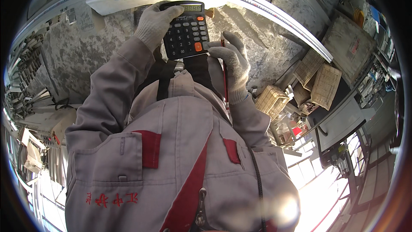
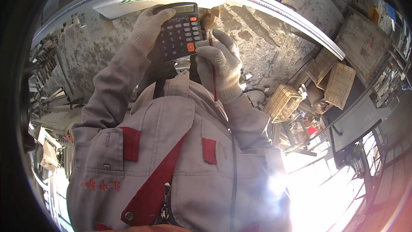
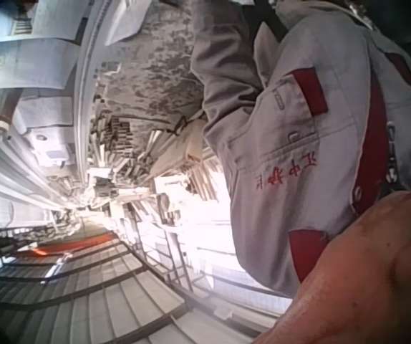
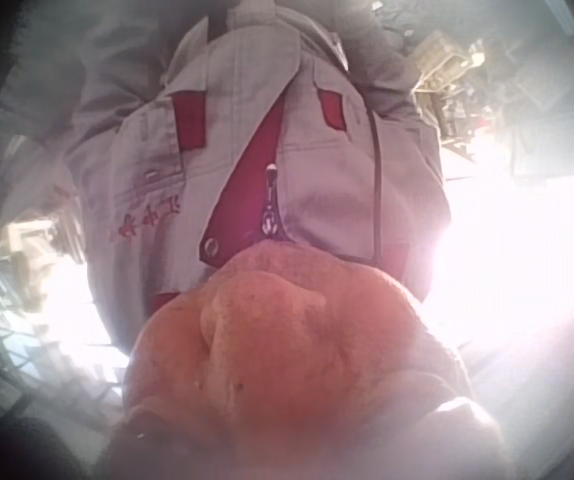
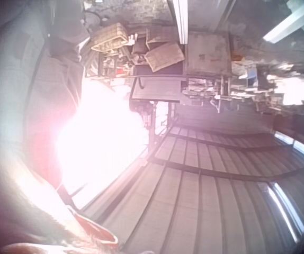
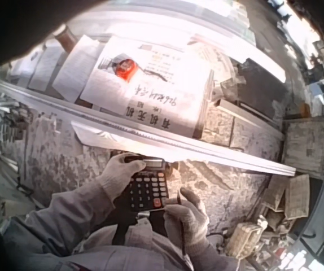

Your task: The person measures a long white profile with a tape measure and marks it with a red pen. They then use a calculator to perform calculations and record the results on a nearby paper. The person repeats this cycle of measuring, calculating, and writing multiple times.

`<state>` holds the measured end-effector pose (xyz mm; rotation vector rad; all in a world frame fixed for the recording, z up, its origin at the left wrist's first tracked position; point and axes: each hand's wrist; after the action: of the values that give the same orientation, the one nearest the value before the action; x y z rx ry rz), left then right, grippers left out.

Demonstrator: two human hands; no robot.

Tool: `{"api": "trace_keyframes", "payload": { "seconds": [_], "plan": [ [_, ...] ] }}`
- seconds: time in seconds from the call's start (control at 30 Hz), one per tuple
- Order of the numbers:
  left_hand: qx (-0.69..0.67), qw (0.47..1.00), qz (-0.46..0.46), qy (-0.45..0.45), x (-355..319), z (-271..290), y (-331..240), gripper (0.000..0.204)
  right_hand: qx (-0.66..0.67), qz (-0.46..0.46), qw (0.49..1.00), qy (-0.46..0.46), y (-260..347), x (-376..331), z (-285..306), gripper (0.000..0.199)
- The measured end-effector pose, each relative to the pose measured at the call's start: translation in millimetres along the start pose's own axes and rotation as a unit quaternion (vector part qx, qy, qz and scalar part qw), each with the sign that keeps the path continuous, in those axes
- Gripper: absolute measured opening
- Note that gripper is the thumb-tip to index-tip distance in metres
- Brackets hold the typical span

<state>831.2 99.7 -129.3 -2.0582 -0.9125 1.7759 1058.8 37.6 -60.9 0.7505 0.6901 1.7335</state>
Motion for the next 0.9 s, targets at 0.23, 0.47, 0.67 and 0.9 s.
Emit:
{"api": "trace_keyframes", "payload": {
  "seconds": [0.23, 0.47, 0.67, 0.9],
  "plan": [
    [0.002, 1.0, -0.006, -0.001, 1, -5, 2, 0.037, -0.002, -0.016, 1.0, -0.012, -7, -2, 14, 0.027],
    [0.006, 1.0, 0.008, 0.001, 3, -11, 1, 0.038, -0.007, -0.01, 1.0, -0.013, -10, 1, 20, 0.027],
    [0.004, 1.0, 0.013, 0.017, 4, -10, -1, 0.038, -0.008, -0.022, 1.0, -0.02, -10, 4, 19, 0.028],
    [-0.009, 0.999, 0.022, 0.025, 4, -8, -4, 0.038, 0.011, -0.055, 0.998, -0.019, -14, -1, 20, 0.029]
  ]
}}
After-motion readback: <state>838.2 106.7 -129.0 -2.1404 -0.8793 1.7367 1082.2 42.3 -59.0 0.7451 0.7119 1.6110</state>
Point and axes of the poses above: each hand's wrist, its own x-axis towards the middle knuckle, its own z-axis out of the back of the hand, y = z × x, and after that the axes turned 3 degrees about -x, right-handed
